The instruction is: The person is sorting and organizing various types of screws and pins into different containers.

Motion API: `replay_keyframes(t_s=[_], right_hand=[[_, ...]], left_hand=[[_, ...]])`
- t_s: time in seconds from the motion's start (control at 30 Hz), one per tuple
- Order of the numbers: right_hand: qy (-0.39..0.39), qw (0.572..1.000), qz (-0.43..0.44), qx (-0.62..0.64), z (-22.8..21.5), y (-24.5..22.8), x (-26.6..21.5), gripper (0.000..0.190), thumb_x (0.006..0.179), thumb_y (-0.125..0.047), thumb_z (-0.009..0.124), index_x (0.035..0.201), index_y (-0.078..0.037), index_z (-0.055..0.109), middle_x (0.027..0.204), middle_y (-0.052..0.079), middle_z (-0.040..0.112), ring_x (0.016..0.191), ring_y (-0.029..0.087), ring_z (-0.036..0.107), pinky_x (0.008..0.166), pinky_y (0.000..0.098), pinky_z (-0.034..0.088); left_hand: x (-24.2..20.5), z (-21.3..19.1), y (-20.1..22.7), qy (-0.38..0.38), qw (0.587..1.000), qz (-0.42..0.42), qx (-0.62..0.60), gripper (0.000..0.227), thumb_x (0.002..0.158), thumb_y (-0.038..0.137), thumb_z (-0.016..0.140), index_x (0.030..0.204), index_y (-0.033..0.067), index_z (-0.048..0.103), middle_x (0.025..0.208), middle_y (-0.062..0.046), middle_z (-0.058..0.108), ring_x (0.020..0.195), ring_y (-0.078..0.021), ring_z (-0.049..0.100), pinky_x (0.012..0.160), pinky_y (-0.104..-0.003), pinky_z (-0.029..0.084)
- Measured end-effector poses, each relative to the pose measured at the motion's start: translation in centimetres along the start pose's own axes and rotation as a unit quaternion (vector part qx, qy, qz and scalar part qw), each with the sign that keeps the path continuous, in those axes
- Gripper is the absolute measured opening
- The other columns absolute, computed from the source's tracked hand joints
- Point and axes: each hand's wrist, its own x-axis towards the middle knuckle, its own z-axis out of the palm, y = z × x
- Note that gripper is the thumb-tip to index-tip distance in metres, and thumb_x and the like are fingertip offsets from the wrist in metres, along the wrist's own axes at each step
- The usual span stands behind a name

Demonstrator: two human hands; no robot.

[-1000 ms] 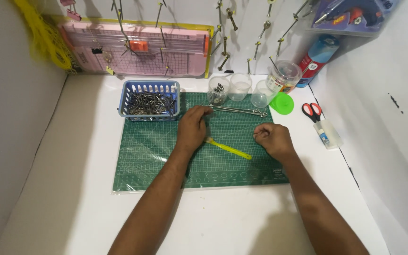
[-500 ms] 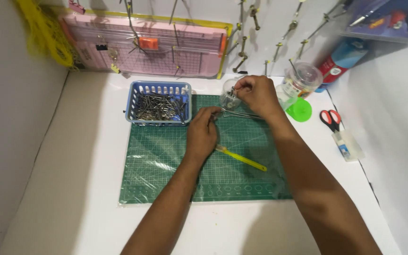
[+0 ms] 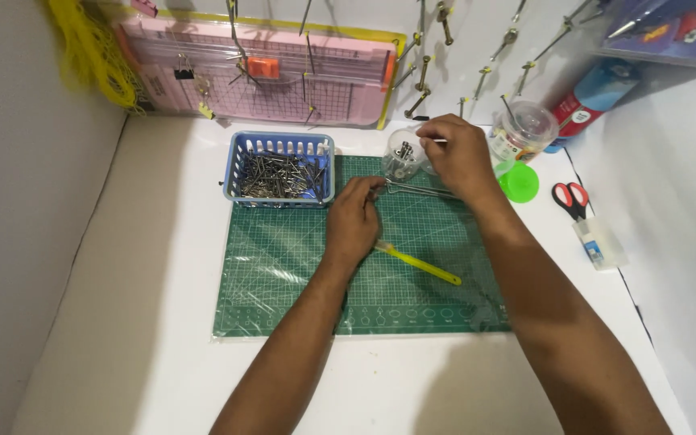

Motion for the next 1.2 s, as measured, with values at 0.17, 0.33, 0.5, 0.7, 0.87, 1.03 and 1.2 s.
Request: replay_keyframes(t_s=[0.17, 0.33, 0.5, 0.7, 0.87, 1.03, 1.2], right_hand=[[-0.029, 0.999, 0.022, -0.016, -3.4, -0.2, -5.3, 0.016, 0.092, -0.007, 0.073, 0.106, -0.003, 0.075, 0.103, 0.012, 0.073, 0.090, 0.023, 0.074, 0.080, 0.0322, 0.058], [-0.054, 0.996, 0.073, -0.025, -5.2, 1.1, -11.9, 0.014, 0.091, -0.008, 0.073, 0.104, -0.003, 0.075, 0.098, 0.010, 0.072, 0.084, 0.020, 0.070, 0.076, 0.0296, 0.054], [-0.006, 0.990, 0.131, -0.049, -5.2, 1.4, -14.8, 0.016, 0.090, -0.009, 0.074, 0.105, -0.004, 0.076, 0.089, 0.009, 0.069, 0.070, 0.017, 0.063, 0.069, 0.0293, 0.052], [-0.009, 1.000, 0.004, -0.030, -3.1, -6.4, -8.9, 0.013, 0.093, -0.008, 0.073, 0.105, -0.003, 0.074, 0.091, 0.010, 0.069, 0.071, 0.019, 0.063, 0.066, 0.0301, 0.051], [-0.072, 0.996, 0.012, 0.048, 3.5, -11.2, -4.1, 0.015, 0.095, -0.016, 0.070, 0.104, -0.006, 0.075, 0.090, 0.010, 0.070, 0.075, 0.023, 0.067, 0.069, 0.0351, 0.053], [-0.085, 0.995, 0.041, -0.038, 9.3, -13.0, -1.0, 0.022, 0.092, -0.028, 0.074, 0.098, -0.007, 0.076, 0.092, 0.014, 0.069, 0.085, 0.033, 0.068, 0.075, 0.0454, 0.052], [-0.164, 0.973, 0.085, -0.136, 12.3, -11.0, 0.2, 0.031, 0.080, -0.034, 0.081, 0.080, -0.004, 0.073, 0.096, 0.017, 0.067, 0.087, 0.037, 0.069, 0.077, 0.0485, 0.054]], left_hand=[[-0.1, 0.2, -1.0, 0.010, 0.999, 0.040, -0.007, 0.038, 0.087, -0.012, 0.051, 0.116, 0.0051, 0.068, 0.107, -0.012, 0.070, 0.096, -0.0279, 0.072, 0.084, -0.036, 0.059], [-0.2, 0.4, -1.1, 0.008, 0.997, 0.081, 0.000, 0.036, 0.086, -0.011, 0.053, 0.116, 0.0041, 0.068, 0.109, -0.013, 0.070, 0.100, -0.0298, 0.072, 0.086, -0.037, 0.059], [-0.7, 0.6, -1.2, 0.028, 0.990, 0.126, 0.048, 0.032, 0.086, -0.007, 0.057, 0.112, 0.0054, 0.068, 0.110, -0.013, 0.071, 0.102, -0.0331, 0.070, 0.088, -0.040, 0.058], [0.3, -6.8, 1.7, 0.090, 0.964, 0.231, 0.099, 0.035, 0.085, -0.007, 0.059, 0.116, 0.0060, 0.069, 0.114, -0.013, 0.070, 0.110, -0.0337, 0.069, 0.098, -0.043, 0.056], [-1.2, -13.6, -1.1, 0.147, 0.953, 0.153, 0.215, 0.036, 0.084, -0.004, 0.062, 0.117, 0.0056, 0.069, 0.120, -0.015, 0.070, 0.117, -0.0357, 0.063, 0.102, -0.044, 0.051], [-1.6, -14.2, -3.7, 0.133, 0.952, 0.113, 0.250, 0.040, 0.079, -0.003, 0.061, 0.117, 0.0051, 0.069, 0.120, -0.015, 0.070, 0.126, -0.0356, 0.059, 0.111, -0.048, 0.045], [-1.1, -14.0, -4.3, 0.118, 0.959, 0.111, 0.233, 0.037, 0.081, -0.001, 0.062, 0.117, 0.0060, 0.068, 0.119, -0.014, 0.069, 0.126, -0.0334, 0.060, 0.112, -0.048, 0.042]])
